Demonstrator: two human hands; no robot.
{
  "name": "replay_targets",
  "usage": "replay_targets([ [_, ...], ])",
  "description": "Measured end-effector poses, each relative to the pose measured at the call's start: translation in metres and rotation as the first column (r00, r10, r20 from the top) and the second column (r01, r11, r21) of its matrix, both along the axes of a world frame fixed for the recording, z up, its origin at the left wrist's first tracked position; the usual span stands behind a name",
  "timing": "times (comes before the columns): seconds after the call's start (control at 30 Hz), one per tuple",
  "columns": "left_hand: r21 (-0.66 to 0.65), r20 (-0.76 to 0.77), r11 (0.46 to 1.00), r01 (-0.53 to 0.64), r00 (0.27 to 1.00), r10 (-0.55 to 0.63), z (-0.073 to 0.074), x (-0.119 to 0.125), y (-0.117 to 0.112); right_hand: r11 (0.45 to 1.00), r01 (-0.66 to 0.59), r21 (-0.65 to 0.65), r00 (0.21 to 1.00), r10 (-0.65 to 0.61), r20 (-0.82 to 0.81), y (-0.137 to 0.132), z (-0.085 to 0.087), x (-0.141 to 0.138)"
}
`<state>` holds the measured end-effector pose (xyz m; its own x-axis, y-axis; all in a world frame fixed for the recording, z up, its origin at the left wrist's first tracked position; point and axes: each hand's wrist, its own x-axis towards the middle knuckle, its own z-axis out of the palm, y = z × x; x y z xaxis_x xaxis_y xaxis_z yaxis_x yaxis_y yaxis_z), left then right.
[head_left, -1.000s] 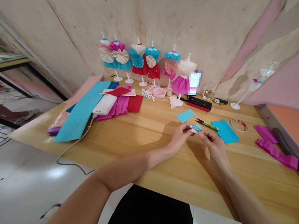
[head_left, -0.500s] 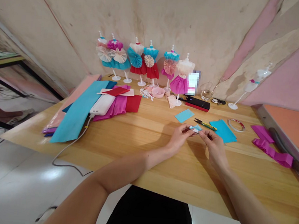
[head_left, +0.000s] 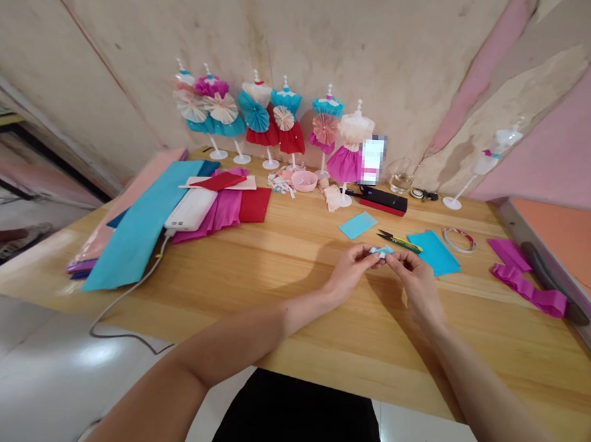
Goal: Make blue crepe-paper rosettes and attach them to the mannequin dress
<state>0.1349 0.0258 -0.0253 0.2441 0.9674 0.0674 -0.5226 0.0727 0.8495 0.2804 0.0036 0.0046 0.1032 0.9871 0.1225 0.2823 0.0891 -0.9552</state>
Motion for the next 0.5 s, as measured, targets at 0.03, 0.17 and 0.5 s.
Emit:
replay_targets([
  [0.03,-0.001,0.003,1.000,0.005,1.000,-0.005,0.0006,0.0001,-0.0003,1.000,0.003,0.002,1.000,-0.003,0.001,0.0000,-0.0001,-0.0001],
  [0.17,-0.001,0.001,1.000,0.011,1.000,-0.011,0.0017,-0.0002,-0.0014,1.000,0.009,0.008,1.000,-0.009,0.005,0.0003,-0.0014,-0.0006],
  [0.5,0.112,-0.107,0.994,-0.004,0.994,0.016,0.0021,-0.0006,-0.0024,0.997,0.045,0.058,0.990,-0.053,0.132,0.0019,-0.0026,0.0022],
])
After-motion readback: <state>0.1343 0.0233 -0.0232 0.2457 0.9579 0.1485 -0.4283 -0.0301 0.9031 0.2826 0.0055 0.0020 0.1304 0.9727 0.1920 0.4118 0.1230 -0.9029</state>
